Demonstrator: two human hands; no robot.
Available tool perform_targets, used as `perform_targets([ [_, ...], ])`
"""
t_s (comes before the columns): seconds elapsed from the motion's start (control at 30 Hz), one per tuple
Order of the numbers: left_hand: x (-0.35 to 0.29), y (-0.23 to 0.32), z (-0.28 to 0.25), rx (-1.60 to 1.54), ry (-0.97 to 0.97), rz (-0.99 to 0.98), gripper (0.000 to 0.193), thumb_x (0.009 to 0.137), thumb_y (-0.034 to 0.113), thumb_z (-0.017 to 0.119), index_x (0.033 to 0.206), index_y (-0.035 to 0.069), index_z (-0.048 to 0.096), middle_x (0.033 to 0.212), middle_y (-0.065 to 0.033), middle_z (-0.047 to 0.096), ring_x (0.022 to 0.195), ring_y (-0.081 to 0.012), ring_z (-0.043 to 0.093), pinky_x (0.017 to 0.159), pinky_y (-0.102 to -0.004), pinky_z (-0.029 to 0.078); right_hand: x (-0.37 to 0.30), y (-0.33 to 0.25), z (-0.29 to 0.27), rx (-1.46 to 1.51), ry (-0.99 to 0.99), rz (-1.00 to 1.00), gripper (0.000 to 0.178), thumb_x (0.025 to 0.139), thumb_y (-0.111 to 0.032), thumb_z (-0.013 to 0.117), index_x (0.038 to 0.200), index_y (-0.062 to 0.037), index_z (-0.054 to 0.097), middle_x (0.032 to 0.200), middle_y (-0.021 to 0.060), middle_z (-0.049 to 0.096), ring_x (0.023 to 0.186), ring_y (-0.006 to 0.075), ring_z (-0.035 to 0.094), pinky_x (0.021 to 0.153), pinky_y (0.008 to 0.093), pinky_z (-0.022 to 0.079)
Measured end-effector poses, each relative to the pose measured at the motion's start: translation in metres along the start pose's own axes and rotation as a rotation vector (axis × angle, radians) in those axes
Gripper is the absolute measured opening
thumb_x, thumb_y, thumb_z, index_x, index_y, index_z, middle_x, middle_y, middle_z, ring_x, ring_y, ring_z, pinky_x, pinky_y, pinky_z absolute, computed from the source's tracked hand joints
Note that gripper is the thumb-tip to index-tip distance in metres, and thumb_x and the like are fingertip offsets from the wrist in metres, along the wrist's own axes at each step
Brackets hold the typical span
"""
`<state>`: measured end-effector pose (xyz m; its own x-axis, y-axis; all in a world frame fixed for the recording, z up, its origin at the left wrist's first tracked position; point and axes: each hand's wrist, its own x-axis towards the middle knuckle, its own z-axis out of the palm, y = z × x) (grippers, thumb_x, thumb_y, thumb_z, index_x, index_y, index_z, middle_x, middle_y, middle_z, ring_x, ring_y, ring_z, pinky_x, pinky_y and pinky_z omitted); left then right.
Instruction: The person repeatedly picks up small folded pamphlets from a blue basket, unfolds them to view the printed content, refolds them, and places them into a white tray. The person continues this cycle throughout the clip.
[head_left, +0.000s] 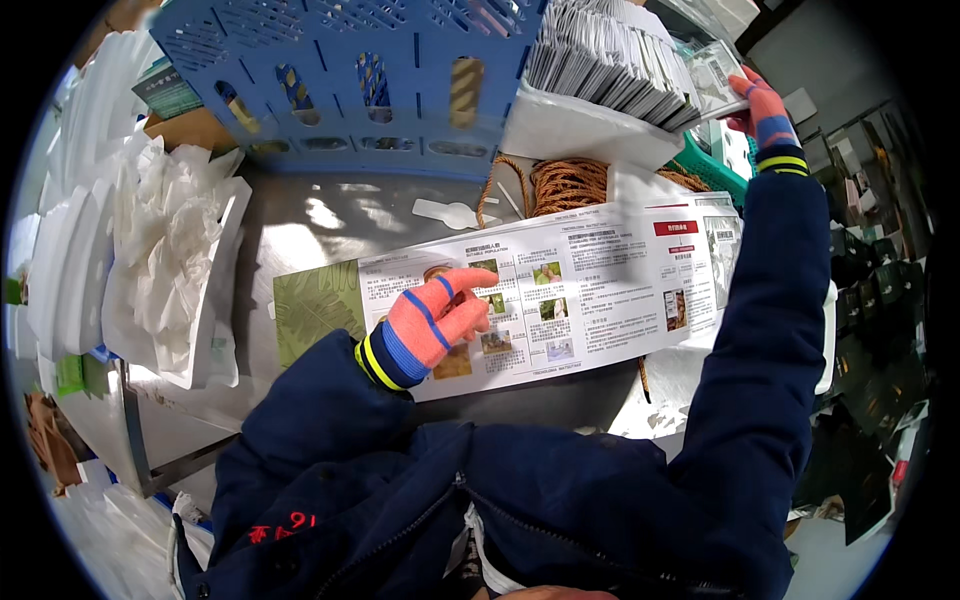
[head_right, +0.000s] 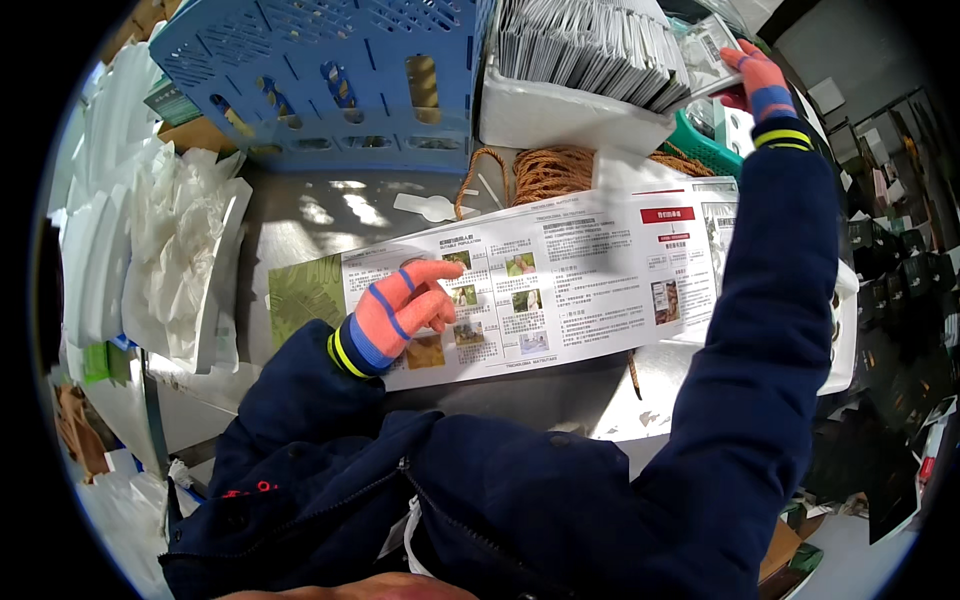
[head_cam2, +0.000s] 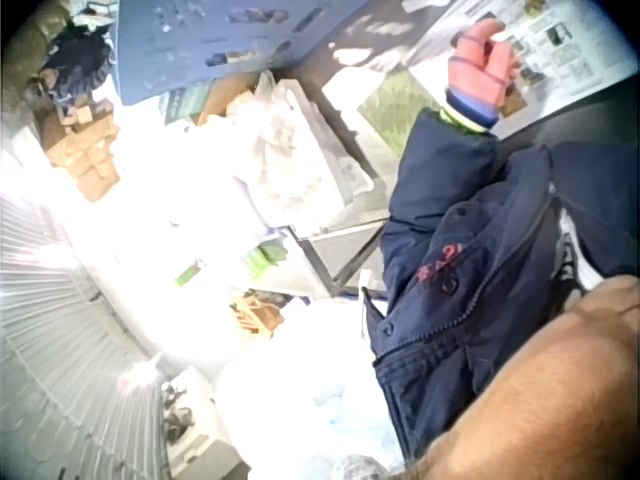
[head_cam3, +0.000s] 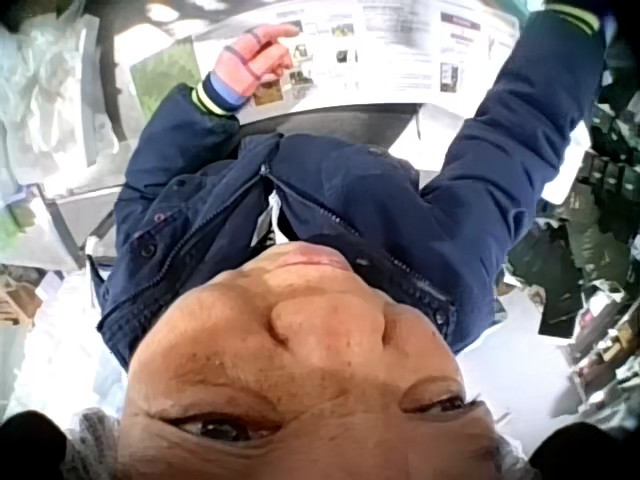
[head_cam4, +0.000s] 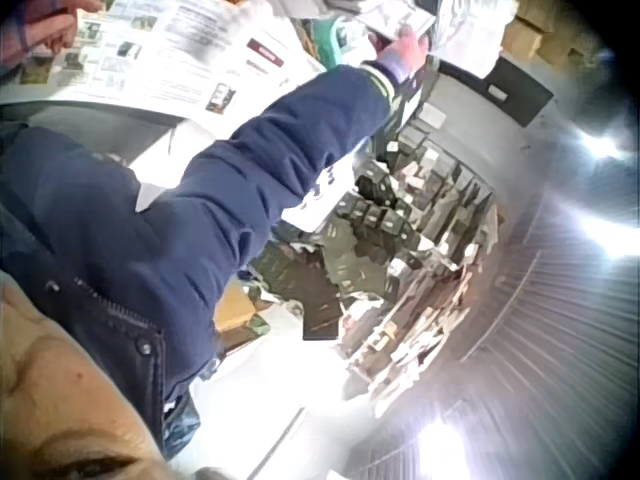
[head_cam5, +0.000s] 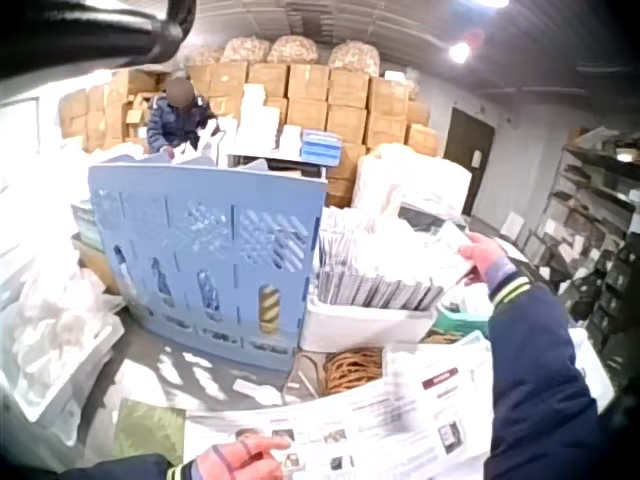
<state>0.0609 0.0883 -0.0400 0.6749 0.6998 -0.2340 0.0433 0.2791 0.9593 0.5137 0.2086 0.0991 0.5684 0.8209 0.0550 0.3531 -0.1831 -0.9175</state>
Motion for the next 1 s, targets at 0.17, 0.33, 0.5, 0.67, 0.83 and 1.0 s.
perform_targets([
  [0.17, 0.000, 0.005, -0.002, 0.084, -0.042, 0.073, 0.034, 0.092, 0.012, 0.040, 0.123, 0.000, 0.044, 0.084, -0.0047, 0.057, 0.076, -0.0103, 0.052, 0.073, -0.0245, 0.045, -0.009, 0.029, 0.014, 0.170, -0.019, 0.113, 0.036, 0.081, -0.029, 0.060, 0.106, -0.0037, 0.056, 0.083, 0.0086, 0.064, 0.059, 0.0210, 0.064, 0.043, 0.0276, 0.051],
  [0.33, 0.000, 0.005, 0.001, 0.082, -0.032, 0.045, 0.034, 0.091, 0.012, 0.040, 0.123, 0.000, 0.044, 0.084, -0.0049, 0.057, 0.076, -0.0103, 0.052, 0.073, -0.0243, 0.045, -0.005, 0.048, 0.061, 0.017, 0.096, -0.121, 0.036, 0.080, -0.028, 0.057, 0.087, 0.0064, 0.061, 0.073, 0.0168, 0.064, 0.056, 0.0240, 0.063, 0.047, 0.0326, 0.051],
  [0.5, -0.001, -0.001, 0.002, -0.003, 0.000, 0.022, 0.036, 0.088, 0.019, 0.052, 0.121, 0.006, 0.049, 0.081, -0.0020, 0.058, 0.071, -0.0075, 0.051, 0.065, -0.0222, 0.044, 0.007, 0.047, 0.064, -0.058, 0.102, -0.270, 0.034, 0.078, -0.025, 0.060, 0.084, 0.0083, 0.060, 0.069, 0.0163, 0.062, 0.053, 0.0258, 0.061, 0.048, 0.0332, 0.051],
  [0.67, -0.001, 0.001, 0.001, 0.035, -0.003, 0.017, 0.035, 0.090, 0.016, 0.047, 0.122, 0.004, 0.046, 0.083, -0.0029, 0.058, 0.074, -0.0088, 0.052, 0.069, -0.0233, 0.044, 0.000, 0.065, 0.058, -0.253, 0.098, -0.282, 0.038, 0.081, -0.034, 0.056, 0.087, 0.0024, 0.062, 0.066, 0.0128, 0.063, 0.052, 0.0204, 0.057, 0.045, 0.0312, 0.044],
  [0.83, -0.002, 0.004, 0.000, 0.088, -0.024, 0.070, 0.034, 0.092, 0.011, 0.038, 0.123, 0.000, 0.043, 0.084, -0.0047, 0.058, 0.076, -0.0099, 0.053, 0.072, -0.0244, 0.045, -0.005, 0.041, 0.052, -0.278, -0.062, 0.008, 0.044, 0.080, -0.040, 0.055, 0.109, -0.0068, 0.056, 0.072, 0.0120, 0.064, 0.061, 0.0200, 0.062, 0.052, 0.0292, 0.049],
  [1.0, -0.001, 0.003, -0.001, 0.055, -0.036, 0.039, 0.034, 0.092, 0.012, 0.039, 0.124, 0.001, 0.044, 0.085, -0.0042, 0.058, 0.076, -0.0093, 0.052, 0.072, -0.0238, 0.045, 0.010, -0.005, 0.031, -0.684, 0.425, -0.562, 0.059, 0.079, -0.036, 0.055, 0.132, -0.0149, 0.039, 0.082, 0.0141, 0.065, 0.062, 0.0232, 0.064, 0.066, 0.0329, 0.051],
])
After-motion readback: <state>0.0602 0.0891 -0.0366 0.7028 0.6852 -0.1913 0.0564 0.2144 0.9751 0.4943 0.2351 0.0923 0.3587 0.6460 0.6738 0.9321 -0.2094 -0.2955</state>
